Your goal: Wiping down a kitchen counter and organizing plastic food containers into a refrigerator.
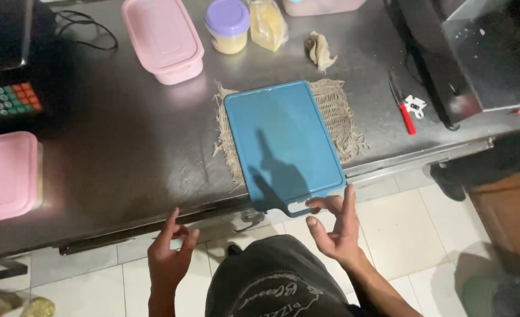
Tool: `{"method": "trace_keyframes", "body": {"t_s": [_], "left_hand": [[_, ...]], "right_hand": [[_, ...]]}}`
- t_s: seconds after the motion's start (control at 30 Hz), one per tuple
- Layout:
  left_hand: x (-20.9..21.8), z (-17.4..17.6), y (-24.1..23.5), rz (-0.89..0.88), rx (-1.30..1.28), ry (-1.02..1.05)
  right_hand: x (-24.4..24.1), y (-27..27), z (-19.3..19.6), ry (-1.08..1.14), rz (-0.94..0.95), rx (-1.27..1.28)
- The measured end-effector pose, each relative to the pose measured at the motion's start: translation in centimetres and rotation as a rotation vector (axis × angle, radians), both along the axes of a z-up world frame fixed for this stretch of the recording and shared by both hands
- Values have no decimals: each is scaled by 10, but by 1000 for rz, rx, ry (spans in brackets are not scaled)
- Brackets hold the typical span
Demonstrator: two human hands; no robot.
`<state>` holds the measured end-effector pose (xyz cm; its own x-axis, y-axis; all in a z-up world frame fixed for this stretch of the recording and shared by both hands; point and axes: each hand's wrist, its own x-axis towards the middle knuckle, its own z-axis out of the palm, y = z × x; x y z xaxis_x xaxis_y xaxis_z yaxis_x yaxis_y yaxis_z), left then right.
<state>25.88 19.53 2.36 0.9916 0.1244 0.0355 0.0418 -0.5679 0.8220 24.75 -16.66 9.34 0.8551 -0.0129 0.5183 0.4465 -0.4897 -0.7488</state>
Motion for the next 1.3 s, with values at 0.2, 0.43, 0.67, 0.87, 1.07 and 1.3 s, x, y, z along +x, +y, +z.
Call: {"method": "trace_keyframes", "body": {"t_s": [0.2,0.43,0.67,0.87,1.07,1.3], "left_hand": [[13,11,-18,-149,-91,-108],[27,-2,-65,-304,-90,202],[32,-40,-119,-310,-564,508],[28,-35,-153,-77,-787,468],[3,-17,-178,-146,-800,427],[40,23,-185,-538,-355,176]], "right_hand": [[2,1,-4,35,-182,-56],[14,-33,-13,504,-578,-99],[37,-86,-61,767,-517,-179],[54,-102,-75,896,-153,728],[44,-151,-116,710,77,1231],[0,-214,-69,467,-111,1303]]}}
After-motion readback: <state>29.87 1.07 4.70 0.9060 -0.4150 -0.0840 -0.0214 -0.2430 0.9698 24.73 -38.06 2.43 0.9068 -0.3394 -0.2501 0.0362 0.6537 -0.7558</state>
